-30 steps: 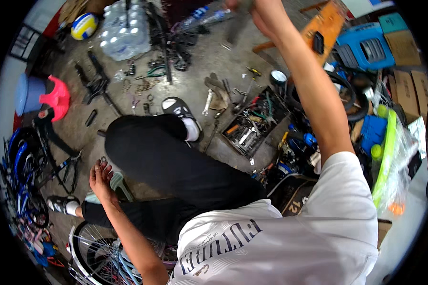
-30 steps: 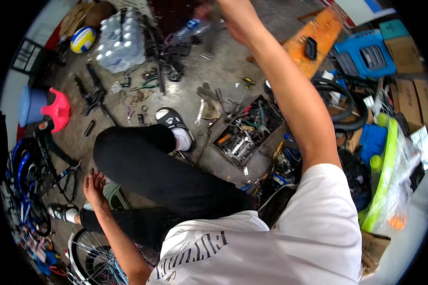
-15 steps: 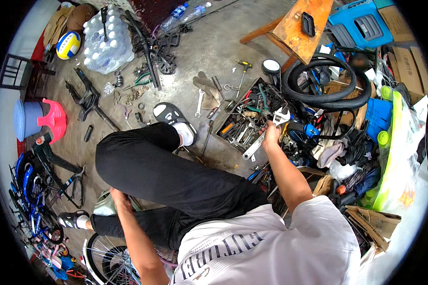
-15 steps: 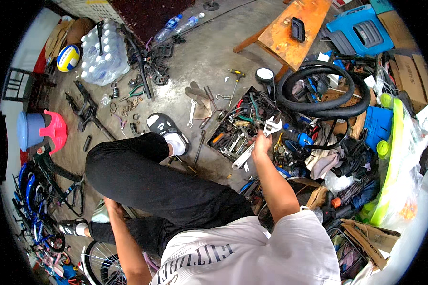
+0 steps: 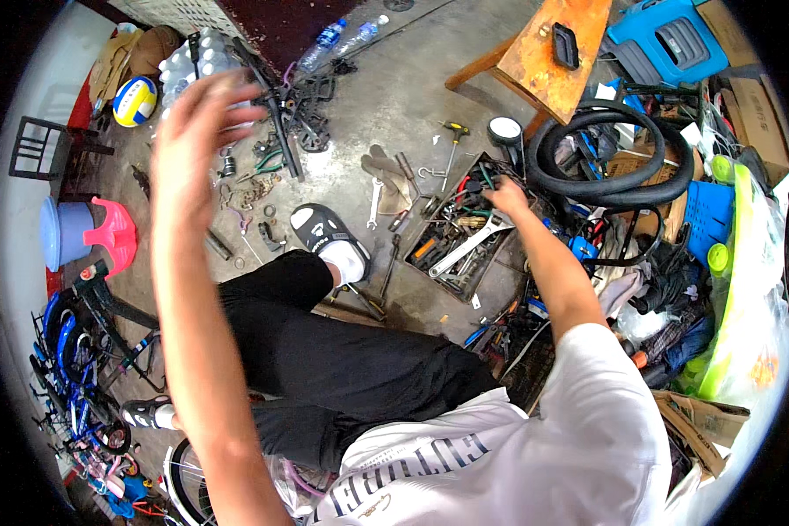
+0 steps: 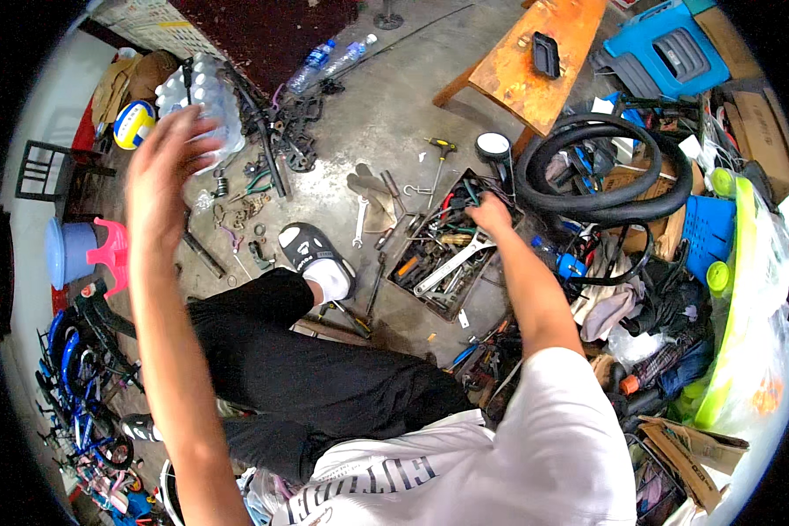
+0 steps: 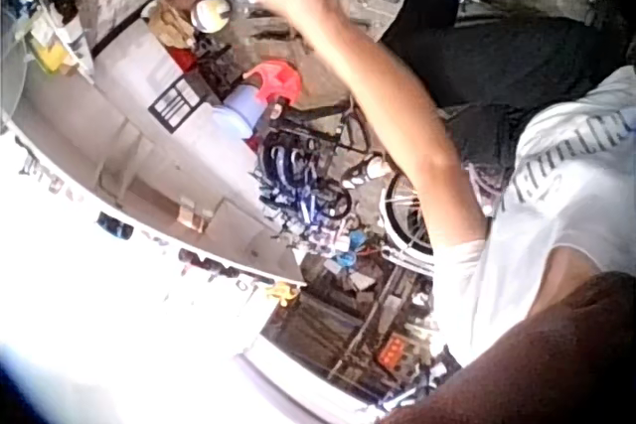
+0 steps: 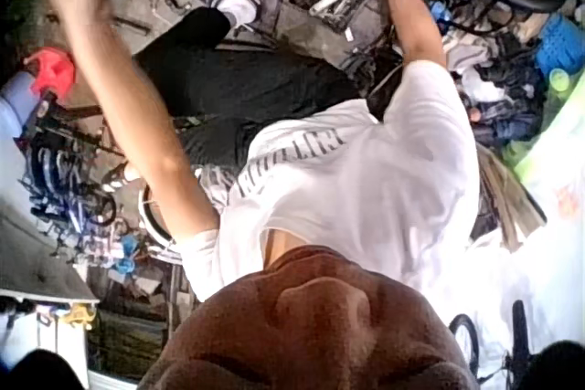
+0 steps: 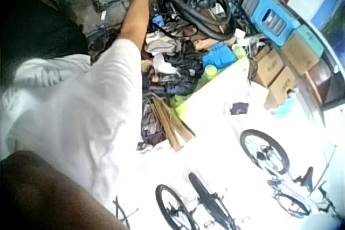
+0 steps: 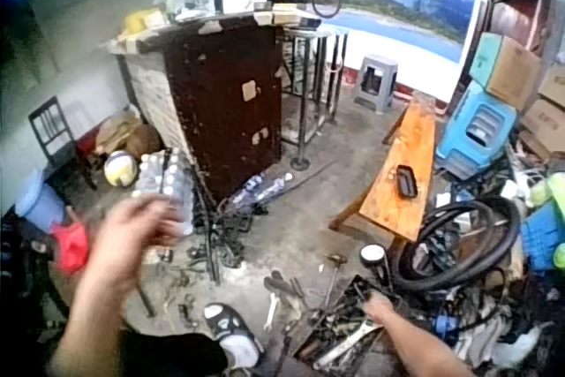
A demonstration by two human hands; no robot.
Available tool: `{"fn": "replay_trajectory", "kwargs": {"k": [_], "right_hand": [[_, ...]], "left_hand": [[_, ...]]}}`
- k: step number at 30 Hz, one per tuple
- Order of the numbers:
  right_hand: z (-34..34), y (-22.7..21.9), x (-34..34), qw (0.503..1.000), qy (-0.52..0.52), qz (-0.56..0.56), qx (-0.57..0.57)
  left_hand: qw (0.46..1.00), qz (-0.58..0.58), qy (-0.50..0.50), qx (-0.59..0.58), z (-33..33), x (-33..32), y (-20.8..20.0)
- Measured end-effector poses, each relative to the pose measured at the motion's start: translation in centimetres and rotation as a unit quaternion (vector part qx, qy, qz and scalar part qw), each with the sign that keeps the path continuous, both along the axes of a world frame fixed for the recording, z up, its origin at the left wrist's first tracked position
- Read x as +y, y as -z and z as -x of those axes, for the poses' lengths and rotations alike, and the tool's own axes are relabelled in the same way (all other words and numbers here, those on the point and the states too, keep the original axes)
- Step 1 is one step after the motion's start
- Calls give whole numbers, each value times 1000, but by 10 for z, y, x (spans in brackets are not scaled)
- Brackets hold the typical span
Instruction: The person uses a hammer to tap and remove parts from a bicycle fork assembly by hand while sitting on the floor.
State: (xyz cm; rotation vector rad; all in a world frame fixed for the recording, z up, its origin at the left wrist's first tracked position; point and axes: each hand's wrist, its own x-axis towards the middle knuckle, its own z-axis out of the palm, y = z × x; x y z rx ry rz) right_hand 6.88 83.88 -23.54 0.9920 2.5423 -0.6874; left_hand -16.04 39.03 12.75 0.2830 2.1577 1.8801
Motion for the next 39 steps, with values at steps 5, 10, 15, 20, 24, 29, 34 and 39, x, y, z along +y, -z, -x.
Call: {"fn": "replay_trajectory", "kwargs": {"k": [5,10,15,20,24,29,34,39], "right_hand": [[4,16,-30,991,-111,2,71],[-17,5,-27,995,67,-79,9],[4,-7,-27,994,-53,-64,-73],[-11,-45,-33,957,-257,-114,64],[-21,-110,-31,862,-399,-187,252],[-31,-118,-55,840,-488,-179,154],[-18,-67,-105,820,-529,-123,180],[41,-32,-135,883,-455,-97,-64]], "left_hand": [[972,191,131,-45,-25,64,116],[891,356,266,89,-41,57,151],[871,425,228,99,-37,52,152],[877,405,244,82,-35,53,146],[878,395,243,116,-34,66,143],[867,403,269,115,-38,76,148],[862,407,282,105,-41,76,144],[852,433,277,97,-37,72,141]]}}
